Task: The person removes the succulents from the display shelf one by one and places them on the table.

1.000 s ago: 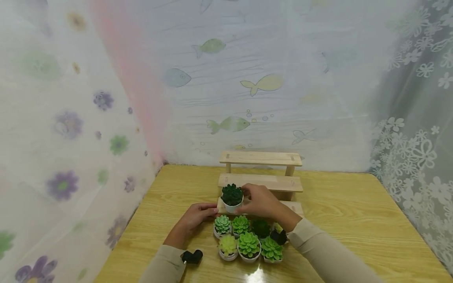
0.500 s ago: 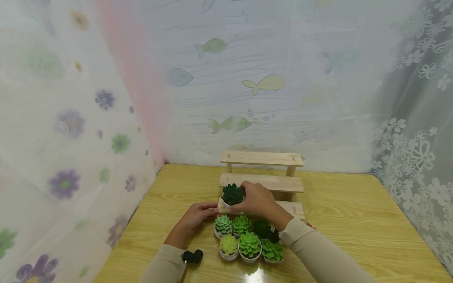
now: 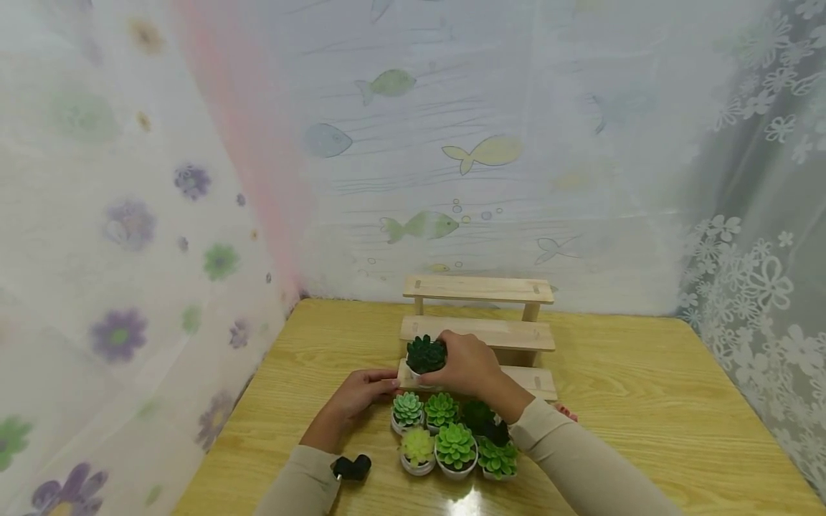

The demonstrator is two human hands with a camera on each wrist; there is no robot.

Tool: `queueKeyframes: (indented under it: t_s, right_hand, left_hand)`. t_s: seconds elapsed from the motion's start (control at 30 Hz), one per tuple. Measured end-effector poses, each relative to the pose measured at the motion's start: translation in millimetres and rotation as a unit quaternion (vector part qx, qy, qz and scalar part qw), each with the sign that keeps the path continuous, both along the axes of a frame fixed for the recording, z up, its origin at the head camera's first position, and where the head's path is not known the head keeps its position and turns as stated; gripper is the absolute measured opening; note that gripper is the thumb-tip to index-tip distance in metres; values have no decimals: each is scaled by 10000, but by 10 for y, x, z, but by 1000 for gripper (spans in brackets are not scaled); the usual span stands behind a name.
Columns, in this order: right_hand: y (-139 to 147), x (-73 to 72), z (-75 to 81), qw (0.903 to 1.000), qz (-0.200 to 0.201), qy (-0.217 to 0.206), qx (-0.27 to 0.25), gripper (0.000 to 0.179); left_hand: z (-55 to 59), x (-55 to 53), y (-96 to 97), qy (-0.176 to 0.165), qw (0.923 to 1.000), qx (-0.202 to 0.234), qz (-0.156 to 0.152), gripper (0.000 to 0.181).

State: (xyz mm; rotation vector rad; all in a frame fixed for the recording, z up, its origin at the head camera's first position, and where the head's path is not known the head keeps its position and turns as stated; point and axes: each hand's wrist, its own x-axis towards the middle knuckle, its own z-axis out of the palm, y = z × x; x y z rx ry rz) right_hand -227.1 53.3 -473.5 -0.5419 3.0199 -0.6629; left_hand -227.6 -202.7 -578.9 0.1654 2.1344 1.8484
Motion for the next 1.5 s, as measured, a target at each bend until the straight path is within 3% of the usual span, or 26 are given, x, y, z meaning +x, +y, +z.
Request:
queueKeyframes:
  t_s: [0.33, 0.57, 0.77, 1.07, 1.5]
  right_hand:
    - [158, 22, 48, 9994, -2, 1, -341, 82]
    - [332, 87, 103, 9990, -30, 292, -322, 82]
    - [533, 189, 148, 9985, 110, 433, -321, 79]
    - [876, 338, 105, 9948, 221, 614, -784, 74]
    - [1286, 669, 110, 9916, 219, 975, -817, 77]
  left_hand:
    - [-9, -5, 1, -11, 10000, 14, -20, 46]
    - [-10, -3, 1, -9, 10000, -52, 41, 48]
    - [-18, -2, 7, 30, 10000, -62, 55, 48]
    - [-20, 12, 10, 48, 9999, 14, 118, 49]
    - [19, 46, 42, 28, 9997, -11, 229, 49]
